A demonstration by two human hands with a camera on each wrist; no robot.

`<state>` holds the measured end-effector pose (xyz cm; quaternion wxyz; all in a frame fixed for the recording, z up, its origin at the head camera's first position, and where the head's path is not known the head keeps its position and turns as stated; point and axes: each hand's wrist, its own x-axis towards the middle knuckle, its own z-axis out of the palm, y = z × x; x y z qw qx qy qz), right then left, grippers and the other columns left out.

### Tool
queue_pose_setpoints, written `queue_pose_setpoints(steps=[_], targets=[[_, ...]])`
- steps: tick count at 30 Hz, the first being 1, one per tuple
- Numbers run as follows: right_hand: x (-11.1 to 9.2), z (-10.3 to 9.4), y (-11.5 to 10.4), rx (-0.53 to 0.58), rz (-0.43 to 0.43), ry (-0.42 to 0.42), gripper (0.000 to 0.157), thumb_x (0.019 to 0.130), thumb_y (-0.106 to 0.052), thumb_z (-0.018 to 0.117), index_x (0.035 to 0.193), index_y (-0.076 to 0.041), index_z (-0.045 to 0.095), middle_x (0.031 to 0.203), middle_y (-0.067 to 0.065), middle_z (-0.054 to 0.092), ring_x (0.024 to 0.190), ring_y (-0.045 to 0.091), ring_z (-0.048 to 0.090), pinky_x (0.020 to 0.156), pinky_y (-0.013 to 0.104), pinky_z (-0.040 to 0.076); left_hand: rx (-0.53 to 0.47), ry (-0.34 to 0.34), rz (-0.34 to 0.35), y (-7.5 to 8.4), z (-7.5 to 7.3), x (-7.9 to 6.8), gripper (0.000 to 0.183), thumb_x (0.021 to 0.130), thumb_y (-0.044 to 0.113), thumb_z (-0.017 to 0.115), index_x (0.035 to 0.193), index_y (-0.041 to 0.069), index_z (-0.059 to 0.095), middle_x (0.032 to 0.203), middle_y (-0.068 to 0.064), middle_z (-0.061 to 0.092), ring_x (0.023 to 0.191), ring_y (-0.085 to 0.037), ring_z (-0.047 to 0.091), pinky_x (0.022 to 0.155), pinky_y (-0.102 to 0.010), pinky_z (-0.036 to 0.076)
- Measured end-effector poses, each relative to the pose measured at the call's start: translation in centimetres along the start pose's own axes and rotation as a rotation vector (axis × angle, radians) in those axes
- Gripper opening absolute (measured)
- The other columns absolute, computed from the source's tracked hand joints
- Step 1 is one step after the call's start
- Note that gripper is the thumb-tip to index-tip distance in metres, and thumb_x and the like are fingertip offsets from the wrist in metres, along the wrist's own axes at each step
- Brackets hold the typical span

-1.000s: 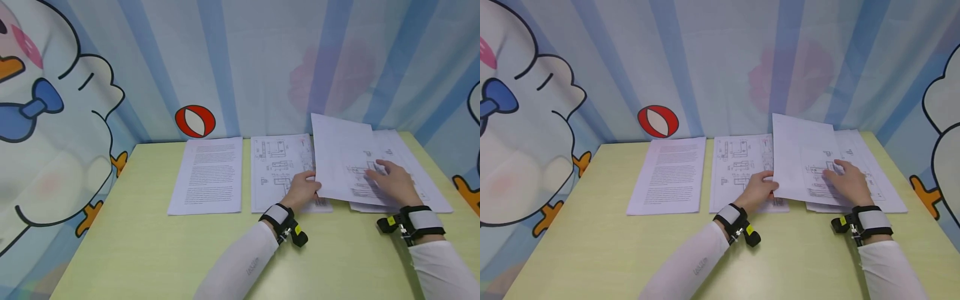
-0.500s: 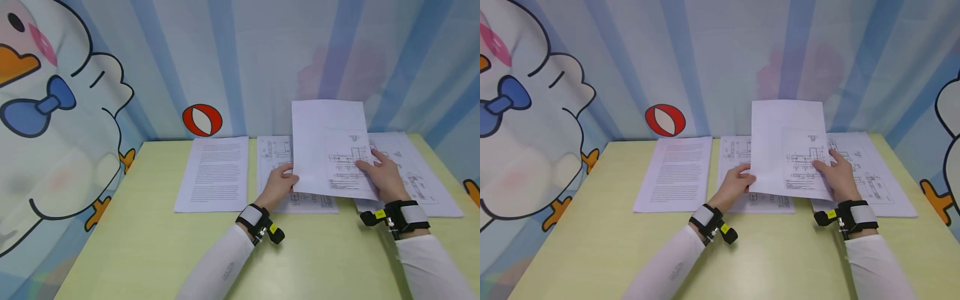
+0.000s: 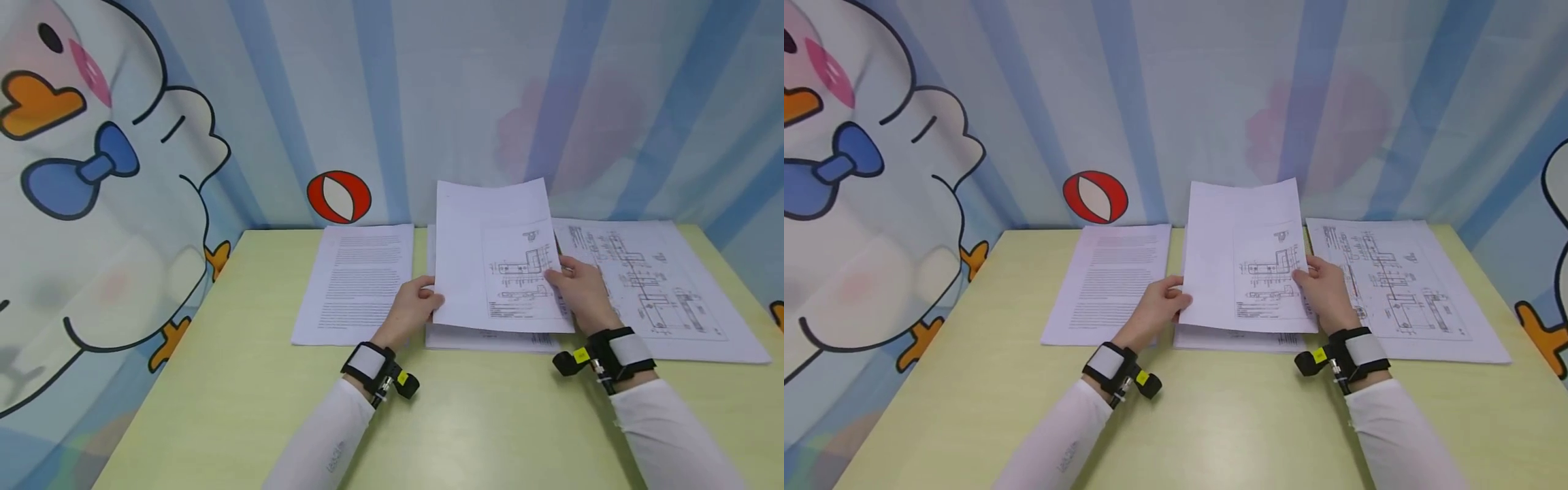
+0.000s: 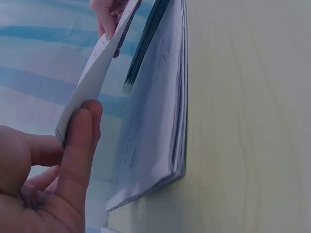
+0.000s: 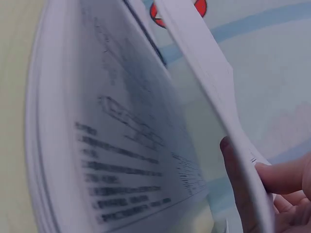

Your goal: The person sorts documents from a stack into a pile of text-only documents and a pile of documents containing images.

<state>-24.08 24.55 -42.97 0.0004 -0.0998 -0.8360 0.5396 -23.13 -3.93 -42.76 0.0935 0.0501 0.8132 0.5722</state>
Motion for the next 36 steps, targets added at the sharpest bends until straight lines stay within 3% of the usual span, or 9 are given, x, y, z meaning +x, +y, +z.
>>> queue_pose_setpoints(steps=[4,9,15,19,26,32,36], targets=[[0.3,0.9,0.3,-0.066,0.0,-0.023,0.052,0.103,-0.022,0.048,0.147,0.002,0.036,0.123,0.023,0.058,0.098,0.03,0.061,0.059,0.016,0.049,0.076,-0.001,-0.004,-0.6,-0.8,-0.3,0.046,0.093,0.007,0.061,0.137,-0.003,0.05,0.084,-0.005,0.06,0.058,-0.013,0.055,0.052,-0.023,0.044],[0.5,1.6,1.0,-0.143,0.002,-0.048,0.05,0.1,-0.018,0.053,0.142,0.007,0.041,0.117,0.025,0.06,0.091,0.028,0.063,0.057,0.018,0.049,0.134,-0.009,-0.043,-1.1,-1.1,-0.4,0.044,0.092,0.005,0.061,0.134,-0.004,0.053,0.084,-0.006,0.063,0.056,-0.016,0.06,0.051,-0.022,0.046],[0.4,1.7,0.9,-0.262,-0.078,-0.041,0.048,0.096,-0.011,0.058,0.137,0.011,0.045,0.107,0.027,0.061,0.082,0.029,0.064,0.053,0.02,0.047,0.184,-0.014,-0.075,-1.3,-1.0,-0.5,0.043,0.092,0.002,0.06,0.134,-0.004,0.053,0.085,-0.007,0.064,0.055,-0.014,0.062,0.054,-0.025,0.055],[0.4,1.7,0.4,-0.353,-0.133,-0.025,0.048,0.093,-0.008,0.061,0.134,0.014,0.048,0.099,0.026,0.061,0.077,0.03,0.063,0.055,0.027,0.048,0.259,-0.031,-0.063,-1.2,-1.1,-0.7,0.045,0.091,0.003,0.06,0.135,-0.005,0.052,0.081,-0.005,0.067,0.051,-0.014,0.062,0.055,-0.024,0.054],[0.3,1.5,0.1,-0.462,-0.117,-0.057,0.047,0.092,-0.01,0.063,0.131,0.014,0.051,0.099,0.026,0.063,0.078,0.03,0.063,0.059,0.034,0.05,0.372,-0.058,-0.046,-0.9,-1.3,-0.6,0.045,0.09,0.005,0.063,0.133,-0.004,0.054,0.067,-0.003,0.067,0.049,-0.012,0.061,0.056,-0.023,0.049],[0.0,1.0,0.0,-0.552,-0.188,-0.071,0.031,0.089,-0.011,0.067,0.111,0.012,0.065,0.082,0.019,0.065,0.065,0.025,0.059,0.05,0.03,0.041,0.434,-0.035,-0.05,-1.0,-1.2,-0.5,0.042,0.087,0.003,0.065,0.128,-0.005,0.059,0.066,0.0,0.067,0.049,-0.009,0.062,0.065,-0.026,0.055],[-0.1,0.8,0.0,-0.569,-0.19,-0.087,0.025,0.09,-0.011,0.067,0.103,0.01,0.067,0.076,0.015,0.064,0.063,0.024,0.057,0.049,0.029,0.038,0.426,-0.04,-0.049,-1.0,-1.2,-0.5,0.036,0.087,0.003,0.066,0.121,-0.004,0.064,0.062,0.0,0.065,0.048,-0.01,0.062,0.055,-0.021,0.051]])
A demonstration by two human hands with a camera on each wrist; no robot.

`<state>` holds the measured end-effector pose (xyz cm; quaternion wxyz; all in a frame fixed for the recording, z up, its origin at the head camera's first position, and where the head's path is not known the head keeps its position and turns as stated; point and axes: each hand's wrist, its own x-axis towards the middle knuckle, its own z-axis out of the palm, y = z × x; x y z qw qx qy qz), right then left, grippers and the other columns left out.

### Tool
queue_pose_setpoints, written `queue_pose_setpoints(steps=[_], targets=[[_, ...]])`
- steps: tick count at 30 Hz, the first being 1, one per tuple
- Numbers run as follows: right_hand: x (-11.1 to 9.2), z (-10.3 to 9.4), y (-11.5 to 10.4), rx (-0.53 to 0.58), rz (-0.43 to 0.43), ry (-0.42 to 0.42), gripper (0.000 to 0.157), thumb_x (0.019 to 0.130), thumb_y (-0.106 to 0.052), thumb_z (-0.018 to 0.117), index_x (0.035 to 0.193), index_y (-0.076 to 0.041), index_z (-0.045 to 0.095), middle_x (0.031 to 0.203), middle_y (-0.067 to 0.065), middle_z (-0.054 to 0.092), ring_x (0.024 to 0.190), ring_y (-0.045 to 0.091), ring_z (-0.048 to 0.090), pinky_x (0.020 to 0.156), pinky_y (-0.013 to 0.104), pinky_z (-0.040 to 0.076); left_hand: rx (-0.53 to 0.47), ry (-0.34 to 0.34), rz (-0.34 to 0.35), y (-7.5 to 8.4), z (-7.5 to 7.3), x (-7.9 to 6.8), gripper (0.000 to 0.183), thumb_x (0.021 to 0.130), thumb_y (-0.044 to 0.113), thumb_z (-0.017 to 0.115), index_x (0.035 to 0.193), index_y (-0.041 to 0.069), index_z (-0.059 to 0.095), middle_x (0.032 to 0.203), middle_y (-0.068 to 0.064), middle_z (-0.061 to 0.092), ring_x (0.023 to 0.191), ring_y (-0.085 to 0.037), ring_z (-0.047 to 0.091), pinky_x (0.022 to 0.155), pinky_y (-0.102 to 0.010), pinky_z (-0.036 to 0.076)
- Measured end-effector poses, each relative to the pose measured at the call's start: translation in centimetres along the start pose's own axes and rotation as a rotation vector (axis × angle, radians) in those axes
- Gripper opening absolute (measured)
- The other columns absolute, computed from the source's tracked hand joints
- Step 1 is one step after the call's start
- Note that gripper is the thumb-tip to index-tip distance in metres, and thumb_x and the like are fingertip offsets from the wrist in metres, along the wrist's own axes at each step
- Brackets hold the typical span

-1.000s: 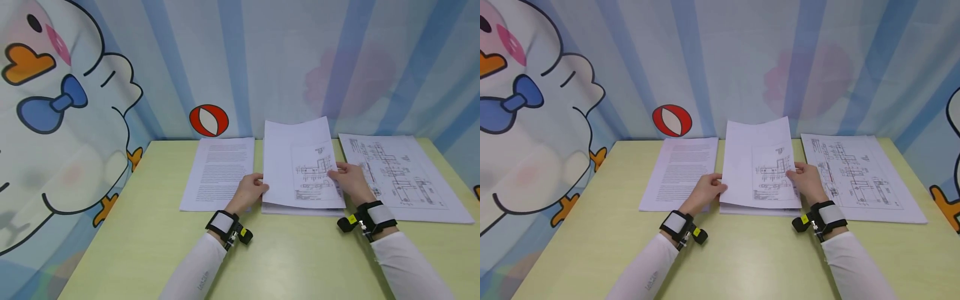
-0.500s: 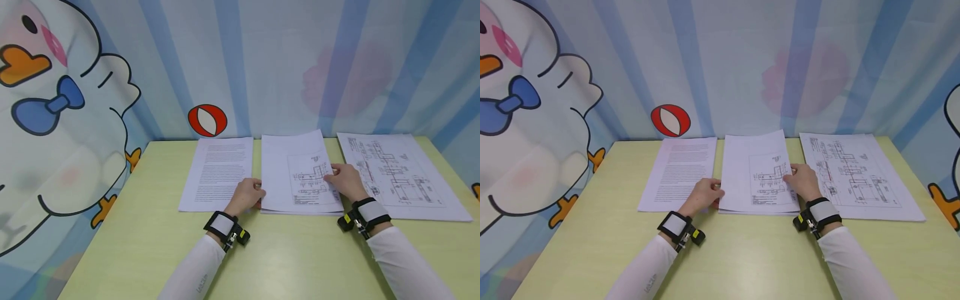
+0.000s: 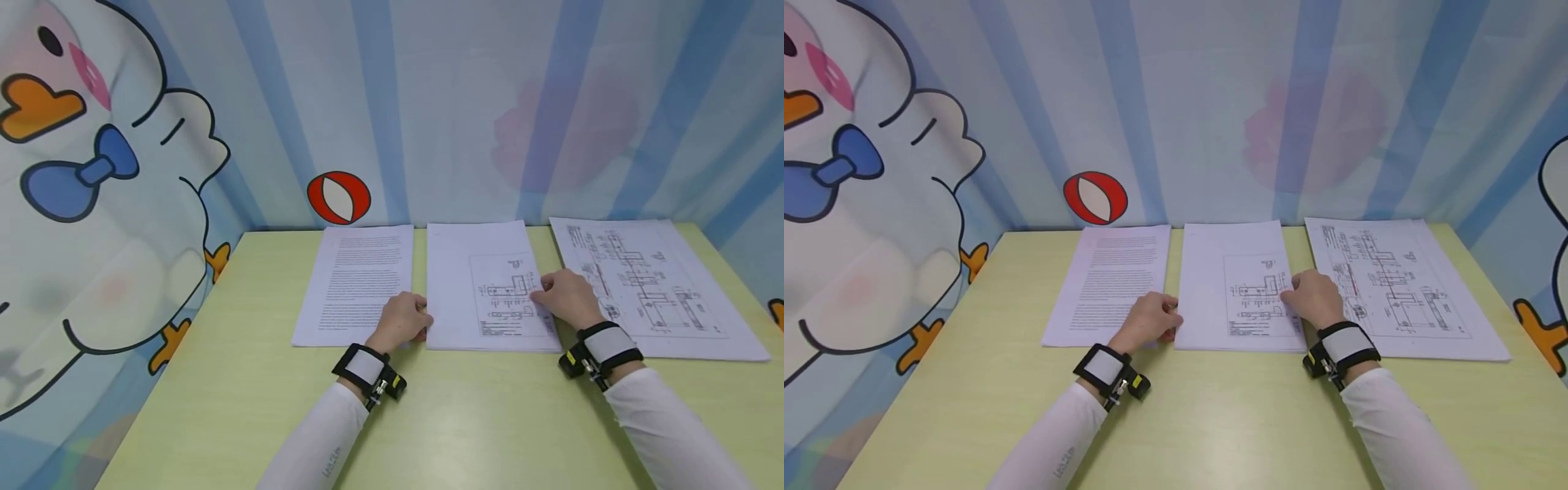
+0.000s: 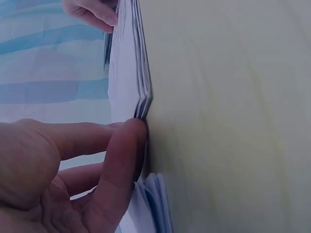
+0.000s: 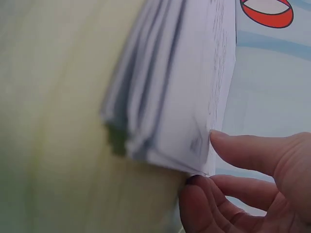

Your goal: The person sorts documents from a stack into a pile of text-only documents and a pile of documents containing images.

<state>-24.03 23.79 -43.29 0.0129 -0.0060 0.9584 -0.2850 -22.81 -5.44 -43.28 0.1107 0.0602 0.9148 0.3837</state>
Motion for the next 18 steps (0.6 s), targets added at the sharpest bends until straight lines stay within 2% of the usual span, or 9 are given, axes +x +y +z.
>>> queue_pose_setpoints(steps=[3,5,7,8,11,15,18], targets=[[-0.2,-0.1,-0.2,-0.014,-0.004,0.008,0.031,0.091,-0.012,0.066,0.11,0.012,0.065,0.086,0.022,0.066,0.067,0.026,0.059,0.05,0.029,0.041,0.01,0.009,0.012,0.2,-0.1,-0.1,0.021,0.09,0.007,0.063,0.107,-0.002,0.07,0.058,-0.002,0.064,0.047,-0.012,0.06,0.045,-0.018,0.041],[-0.4,-0.3,-0.2,-0.026,-0.022,0.026,0.037,0.092,-0.014,0.064,0.115,0.014,0.062,0.094,0.027,0.065,0.071,0.028,0.061,0.052,0.032,0.044,0.018,0.039,0.021,0.4,-0.1,-0.1,0.021,0.093,0.012,0.061,0.107,-0.001,0.071,0.059,-0.003,0.065,0.047,-0.013,0.06,0.044,-0.018,0.039],[-0.6,-0.6,-0.3,-0.027,-0.044,0.058,0.041,0.093,-0.015,0.061,0.121,0.015,0.058,0.101,0.03,0.063,0.075,0.03,0.062,0.056,0.034,0.047,0.024,0.081,0.032,0.8,-0.1,-0.1,0.025,0.095,0.016,0.058,0.111,0.0,0.07,0.068,-0.003,0.067,0.047,-0.013,0.06,0.043,-0.018,0.039],[-0.7,-0.8,-0.3,-0.024,-0.057,0.077,0.042,0.094,-0.015,0.061,0.122,0.015,0.058,0.102,0.03,0.063,0.076,0.031,0.062,0.056,0.035,0.047,0.017,0.102,0.039,1.1,-0.1,-0.1,0.029,0.096,0.017,0.058,0.117,0.001,0.068,0.073,-0.002,0.068,0.047,-0.012,0.061,0.043,-0.018,0.04],[-1.0,-1.5,-0.3,0.003,-0.094,0.138,0.039,0.096,-0.016,0.059,0.122,0.012,0.059,0.1,0.028,0.064,0.075,0.03,0.06,0.054,0.034,0.046,-0.025,0.142,0.057,2.1,0.1,0.0,0.032,0.097,0.019,0.057,0.123,0.001,0.065,0.087,-0.002,0.066,0.049,-0.01,0.06,0.045,-0.019,0.044],[-1.5,-2.7,0.1,0.025,-0.163,0.221,0.035,0.097,-0.017,0.059,0.12,0.009,0.062,0.098,0.027,0.065,0.073,0.032,0.061,0.049,0.034,0.045,-0.095,0.132,0.095,3.5,0.5,0.2,0.031,0.098,0.018,0.057,0.124,0.003,0.066,0.092,-0.002,0.063,0.052,-0.008,0.059,0.047,-0.018,0.045],[-1.7,-3.4,0.9,0.02,-0.215,0.261,0.035,0.097,-0.017,0.059,0.12,0.008,0.062,0.098,0.027,0.066,0.078,0.036,0.062,0.053,0.041,0.049,-0.14,0.112,0.126,4.4,1.1,0.4,0.031,0.099,0.019,0.057,0.125,0.005,0.065,0.094,0.0,0.061,0.053,-0.009,0.06,0.048,-0.018,0.044]])
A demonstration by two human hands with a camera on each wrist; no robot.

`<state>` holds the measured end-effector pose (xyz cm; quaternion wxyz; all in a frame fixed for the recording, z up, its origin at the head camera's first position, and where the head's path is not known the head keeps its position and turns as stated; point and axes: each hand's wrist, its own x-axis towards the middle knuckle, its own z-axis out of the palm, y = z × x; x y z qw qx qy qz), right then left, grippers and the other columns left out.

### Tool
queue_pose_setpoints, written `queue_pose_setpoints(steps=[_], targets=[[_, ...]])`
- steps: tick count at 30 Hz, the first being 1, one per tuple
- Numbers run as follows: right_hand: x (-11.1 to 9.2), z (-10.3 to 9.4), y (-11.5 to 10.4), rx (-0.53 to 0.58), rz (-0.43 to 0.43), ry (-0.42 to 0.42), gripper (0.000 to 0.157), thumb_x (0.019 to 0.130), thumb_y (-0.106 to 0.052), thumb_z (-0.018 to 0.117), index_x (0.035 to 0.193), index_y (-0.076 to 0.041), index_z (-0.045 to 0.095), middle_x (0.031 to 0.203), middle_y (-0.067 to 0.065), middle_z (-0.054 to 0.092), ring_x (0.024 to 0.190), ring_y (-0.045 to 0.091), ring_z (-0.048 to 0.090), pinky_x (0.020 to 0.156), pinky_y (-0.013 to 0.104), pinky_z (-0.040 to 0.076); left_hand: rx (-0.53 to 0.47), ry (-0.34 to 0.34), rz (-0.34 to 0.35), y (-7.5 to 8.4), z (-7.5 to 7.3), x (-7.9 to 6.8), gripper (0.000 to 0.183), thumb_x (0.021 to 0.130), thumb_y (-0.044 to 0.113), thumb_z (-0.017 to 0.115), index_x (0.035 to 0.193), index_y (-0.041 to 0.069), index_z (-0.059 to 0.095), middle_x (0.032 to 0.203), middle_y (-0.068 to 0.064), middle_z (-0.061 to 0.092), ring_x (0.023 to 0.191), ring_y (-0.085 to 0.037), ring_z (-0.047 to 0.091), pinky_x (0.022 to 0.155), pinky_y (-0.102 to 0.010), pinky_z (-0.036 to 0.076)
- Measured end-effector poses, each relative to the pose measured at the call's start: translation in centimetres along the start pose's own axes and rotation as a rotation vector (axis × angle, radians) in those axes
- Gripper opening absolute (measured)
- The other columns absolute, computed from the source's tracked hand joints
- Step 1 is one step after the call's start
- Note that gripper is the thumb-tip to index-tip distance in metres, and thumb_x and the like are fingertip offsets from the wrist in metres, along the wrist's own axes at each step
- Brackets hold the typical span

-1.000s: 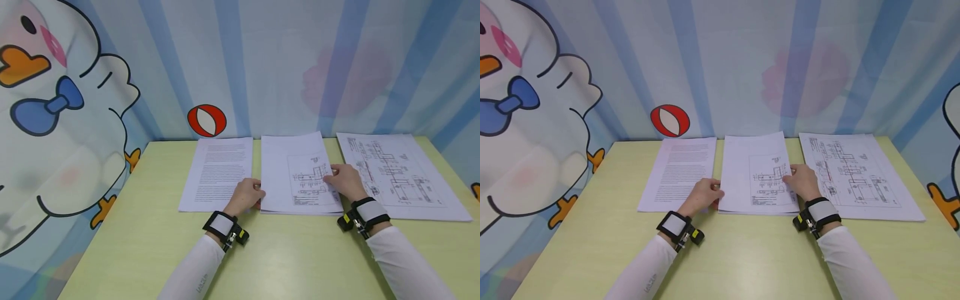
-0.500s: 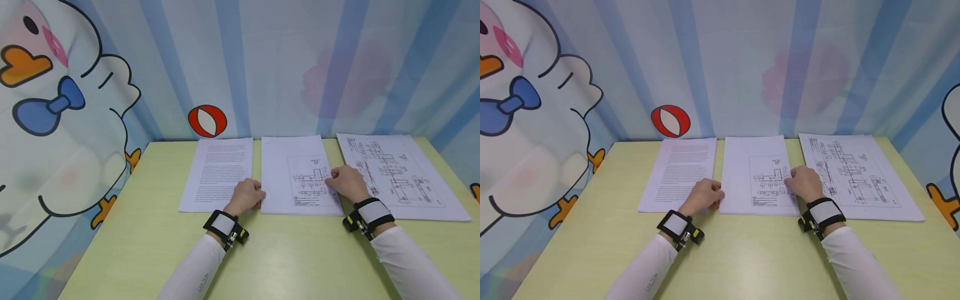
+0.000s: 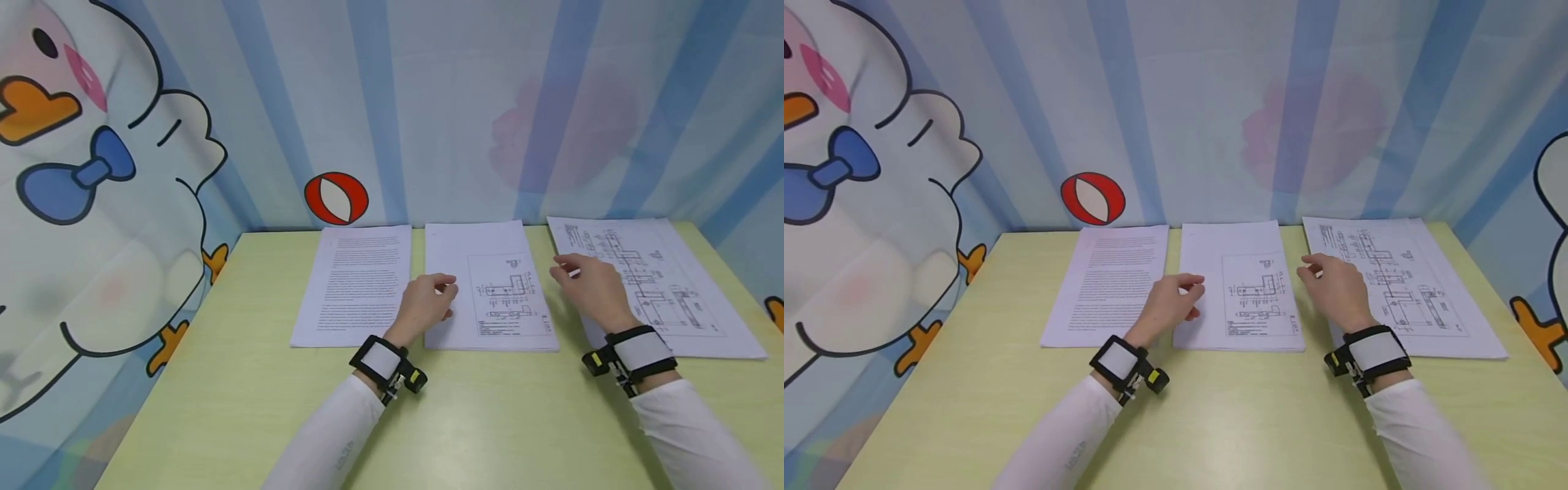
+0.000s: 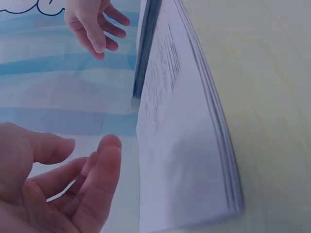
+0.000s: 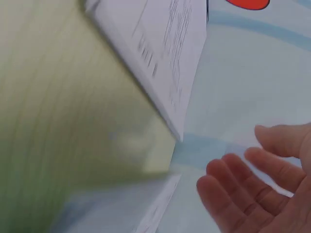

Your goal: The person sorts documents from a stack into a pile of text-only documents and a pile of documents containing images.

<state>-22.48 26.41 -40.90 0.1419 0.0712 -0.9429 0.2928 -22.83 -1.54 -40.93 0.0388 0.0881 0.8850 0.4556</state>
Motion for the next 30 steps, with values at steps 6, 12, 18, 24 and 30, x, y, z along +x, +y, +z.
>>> queue_pose_setpoints(steps=[6,12,18,24,30], targets=[[-0.4,-1.2,2.0,-0.025,-0.023,0.004,0.041,0.098,-0.019,0.059,0.127,0.01,0.056,0.107,0.032,0.061,0.092,0.044,0.059,0.067,0.055,0.049,-0.087,-0.017,0.047,1.2,1.5,0.7,0.03,0.099,0.016,0.057,0.127,0.008,0.064,0.095,0.002,0.063,0.059,-0.012,0.064,0.05,-0.019,0.044],[-1.0,-2.7,4.4,-0.028,-0.004,0.005,0.051,0.099,-0.024,0.058,0.135,0.012,0.047,0.125,0.04,0.046,0.109,0.054,0.044,0.084,0.068,0.038,-0.154,-0.068,0.031,1.4,4.3,1.6,0.029,0.098,0.014,0.057,0.126,0.008,0.064,0.089,0.006,0.062,0.062,-0.011,0.062,0.053,-0.018,0.047],[-1.2,-4.1,6.6,-0.036,0.072,-0.014,0.063,0.1,-0.03,0.056,0.142,0.012,0.036,0.133,0.045,0.032,0.121,0.061,0.026,0.093,0.073,0.025,-0.263,-0.091,-0.054,2.1,6.6,1.6,0.027,0.098,0.012,0.058,0.123,0.007,0.066,0.088,0.0,0.065,0.069,-0.018,0.067,0.055,-0.017,0.047],[-2.0,-5.3,9.0,-0.067,0.144,-0.043,0.072,0.1,-0.035,0.053,0.145,0.014,0.025,0.138,0.048,0.02,0.123,0.063,0.018,0.093,0.075,0.021,-0.359,-0.174,-0.044,3.7,8.8,1.3,0.026,0.1,0.012,0.055,0.123,0.004,0.064,0.092,0.003,0.068,0.074,-0.015,0.067,0.064,-0.021,0.054],[-2.7,-5.8,10.8,-0.115,0.186,-0.128,0.08,0.099,-0.039,0.053,0.144,0.018,0.02,0.132,0.054,0.019,0.119,0.066,0.019,0.091,0.076,0.022,-0.406,-0.317,0.006,5.1,10.6,0.8,0.034,0.099,0.015,0.058,0.131,0.005,0.059,0.107,0.0,0.067,0.08,-0.013,0.067,0.072,-0.024,0.056]])
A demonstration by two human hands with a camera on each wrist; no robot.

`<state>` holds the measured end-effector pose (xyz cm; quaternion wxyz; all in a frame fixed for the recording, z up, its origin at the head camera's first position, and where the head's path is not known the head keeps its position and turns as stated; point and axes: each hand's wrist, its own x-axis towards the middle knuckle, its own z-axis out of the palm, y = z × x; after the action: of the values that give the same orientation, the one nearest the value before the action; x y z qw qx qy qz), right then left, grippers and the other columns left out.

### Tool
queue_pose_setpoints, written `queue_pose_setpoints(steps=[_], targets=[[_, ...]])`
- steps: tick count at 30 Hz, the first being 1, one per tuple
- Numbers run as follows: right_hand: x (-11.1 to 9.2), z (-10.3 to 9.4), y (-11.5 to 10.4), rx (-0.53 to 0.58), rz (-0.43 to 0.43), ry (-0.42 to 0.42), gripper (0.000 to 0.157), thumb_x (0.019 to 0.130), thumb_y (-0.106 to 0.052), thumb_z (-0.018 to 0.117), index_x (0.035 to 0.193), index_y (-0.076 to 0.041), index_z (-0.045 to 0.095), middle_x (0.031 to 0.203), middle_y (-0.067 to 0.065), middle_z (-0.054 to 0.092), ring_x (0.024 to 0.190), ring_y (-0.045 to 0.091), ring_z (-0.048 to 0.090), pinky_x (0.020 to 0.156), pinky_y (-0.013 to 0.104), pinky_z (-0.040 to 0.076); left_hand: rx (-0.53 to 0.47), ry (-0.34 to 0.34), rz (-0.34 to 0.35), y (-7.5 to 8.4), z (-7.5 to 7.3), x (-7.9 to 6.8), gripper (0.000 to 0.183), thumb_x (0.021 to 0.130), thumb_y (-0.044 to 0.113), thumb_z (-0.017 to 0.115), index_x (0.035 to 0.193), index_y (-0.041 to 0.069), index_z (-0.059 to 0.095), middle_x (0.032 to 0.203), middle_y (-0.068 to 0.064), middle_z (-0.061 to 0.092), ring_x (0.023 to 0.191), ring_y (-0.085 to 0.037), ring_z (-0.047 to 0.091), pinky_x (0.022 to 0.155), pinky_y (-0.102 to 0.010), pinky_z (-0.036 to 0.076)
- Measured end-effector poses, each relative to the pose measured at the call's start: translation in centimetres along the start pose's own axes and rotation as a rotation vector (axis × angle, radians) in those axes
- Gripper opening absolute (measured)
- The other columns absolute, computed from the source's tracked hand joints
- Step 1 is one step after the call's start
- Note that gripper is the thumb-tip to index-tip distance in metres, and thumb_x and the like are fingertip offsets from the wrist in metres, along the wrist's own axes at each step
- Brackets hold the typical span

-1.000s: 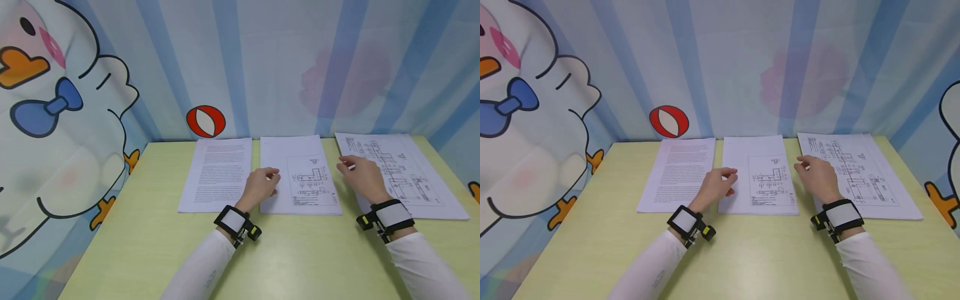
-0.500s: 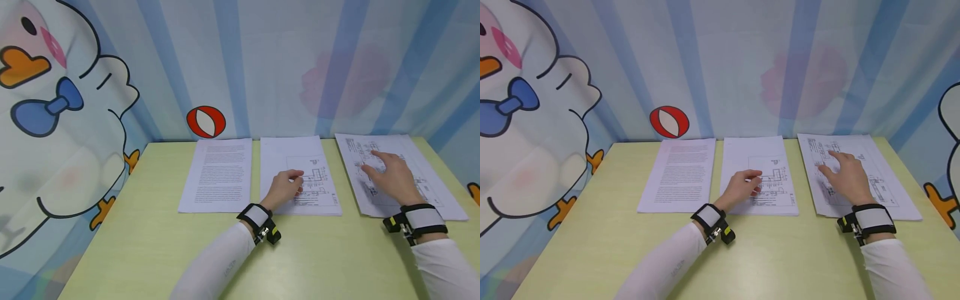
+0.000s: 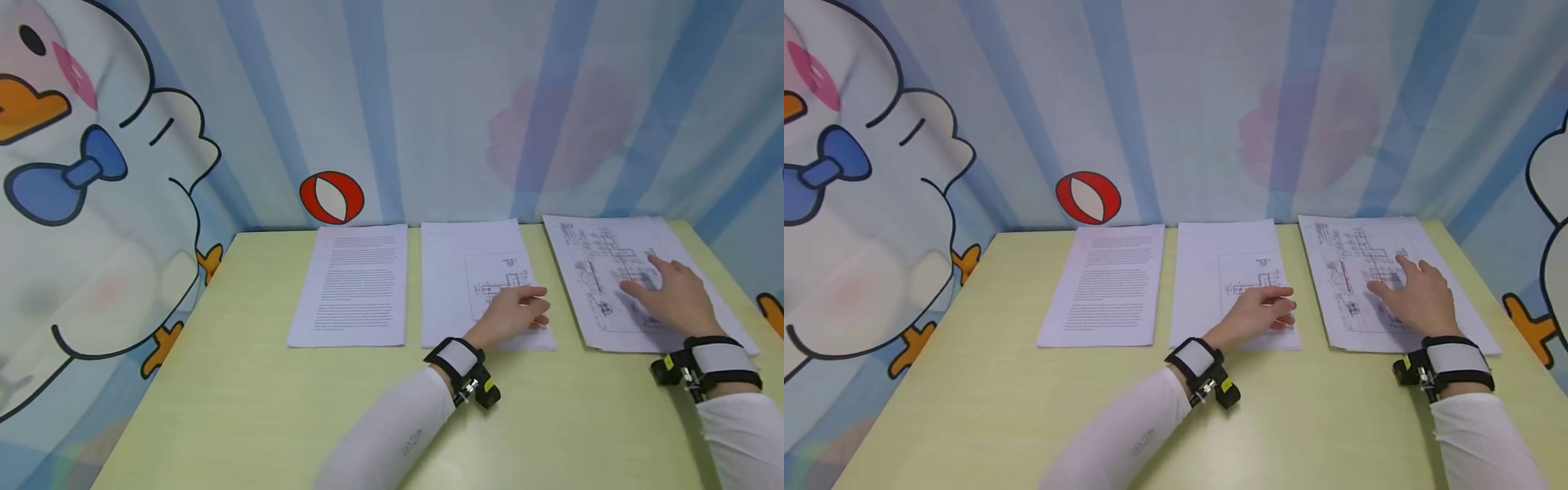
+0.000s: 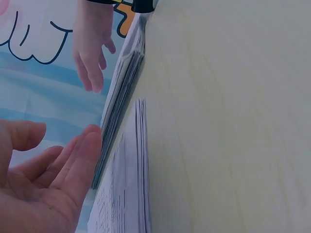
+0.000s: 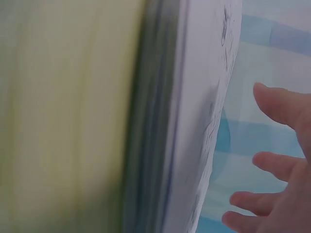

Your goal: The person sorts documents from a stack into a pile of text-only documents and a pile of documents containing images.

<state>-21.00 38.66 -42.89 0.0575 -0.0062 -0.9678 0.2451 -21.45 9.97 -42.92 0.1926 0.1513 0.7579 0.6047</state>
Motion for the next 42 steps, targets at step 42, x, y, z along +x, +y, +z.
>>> queue_pose_setpoints(steps=[42], targets=[[-1.1,0.7,-2.0,0.055,0.145,-0.058,0.067,0.102,-0.035,0.046,0.14,0.018,0.032,0.126,0.048,0.038,0.108,0.061,0.04,0.085,0.069,0.037,-0.047,0.128,-0.1,-0.5,4.9,2.1,0.037,0.096,0.004,0.048,0.132,0.014,0.05,0.118,0.003,0.056,0.102,-0.01,0.053,0.089,-0.031,0.045]])
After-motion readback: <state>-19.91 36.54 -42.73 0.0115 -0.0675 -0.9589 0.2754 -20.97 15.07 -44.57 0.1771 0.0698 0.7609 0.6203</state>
